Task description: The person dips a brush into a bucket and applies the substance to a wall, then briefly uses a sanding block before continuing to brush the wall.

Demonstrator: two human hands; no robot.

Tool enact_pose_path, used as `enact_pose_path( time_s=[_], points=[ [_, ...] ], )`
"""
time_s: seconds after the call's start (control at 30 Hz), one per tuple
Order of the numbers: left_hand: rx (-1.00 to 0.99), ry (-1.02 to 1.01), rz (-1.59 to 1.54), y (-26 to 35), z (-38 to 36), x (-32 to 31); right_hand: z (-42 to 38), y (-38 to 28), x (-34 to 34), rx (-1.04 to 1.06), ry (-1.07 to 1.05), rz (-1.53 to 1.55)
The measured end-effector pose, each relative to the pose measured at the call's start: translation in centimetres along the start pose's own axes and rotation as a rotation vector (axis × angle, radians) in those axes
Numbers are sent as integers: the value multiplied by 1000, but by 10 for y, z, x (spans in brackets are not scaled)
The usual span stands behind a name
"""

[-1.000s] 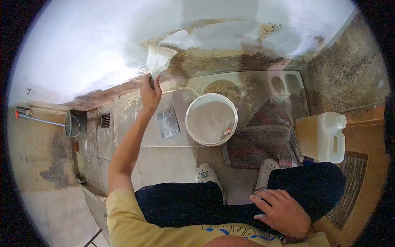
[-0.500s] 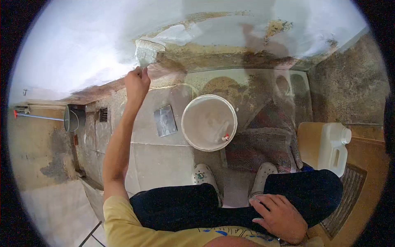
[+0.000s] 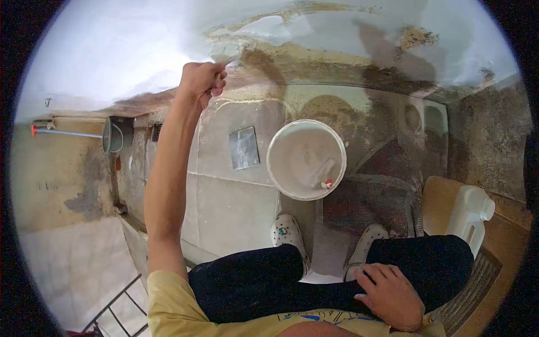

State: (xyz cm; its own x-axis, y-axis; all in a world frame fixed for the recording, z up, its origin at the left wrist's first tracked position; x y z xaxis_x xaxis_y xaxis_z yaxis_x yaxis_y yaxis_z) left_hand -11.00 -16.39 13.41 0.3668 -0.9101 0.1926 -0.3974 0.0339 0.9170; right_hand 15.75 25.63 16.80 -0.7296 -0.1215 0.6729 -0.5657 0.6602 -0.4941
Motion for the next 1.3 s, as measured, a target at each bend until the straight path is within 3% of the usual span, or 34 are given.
enact_pose_path(
  time_s=[0.27, 0.4, 0.6, 0.73, 0.83, 0.9, 1.0, 1.3],
  points=[
    [-174, 91, 120, -25, -23, -8, -13, -8, -2, 28, 66, 15],
    [-525, 177, 521, -58, -18, 12, -26, -17, -11, 124, 156, 123],
    [-783, 267, 782, -69, -49, -4, -37, -22, -13, 121, 219, 129],
    [-741, 250, 829, -71, -55, -38, -37, -21, -13, 79, 208, 52],
    [-876, 141, 890, -68, -58, -65, -36, -22, -10, 46, 208, 45],
    [-760, 103, 977, -62, -56, -76, -35, -23, -9, 41, 210, 55],
    [-878, 131, 1011, -55, -42, -76, -36, -24, -7, 20, 213, 64],
    [-889, 248, 948, -42, -12, -9, -35, -24, -8, 35, 242, 72]
  ],
)
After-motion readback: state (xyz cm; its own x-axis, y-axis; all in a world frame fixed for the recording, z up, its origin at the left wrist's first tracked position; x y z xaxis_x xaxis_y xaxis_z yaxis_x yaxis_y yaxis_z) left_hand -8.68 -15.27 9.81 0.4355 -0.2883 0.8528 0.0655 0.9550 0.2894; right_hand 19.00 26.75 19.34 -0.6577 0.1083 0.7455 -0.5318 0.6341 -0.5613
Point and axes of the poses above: each hand's wrist, its own z-axis towards the middle knuckle, its own x-axis out of the back of the hand, y = z × x, the point moved 3 cm from there along z, towards the middle knuckle, and after that the axes turned 7 degrees about -z, right-handed, at the moved point
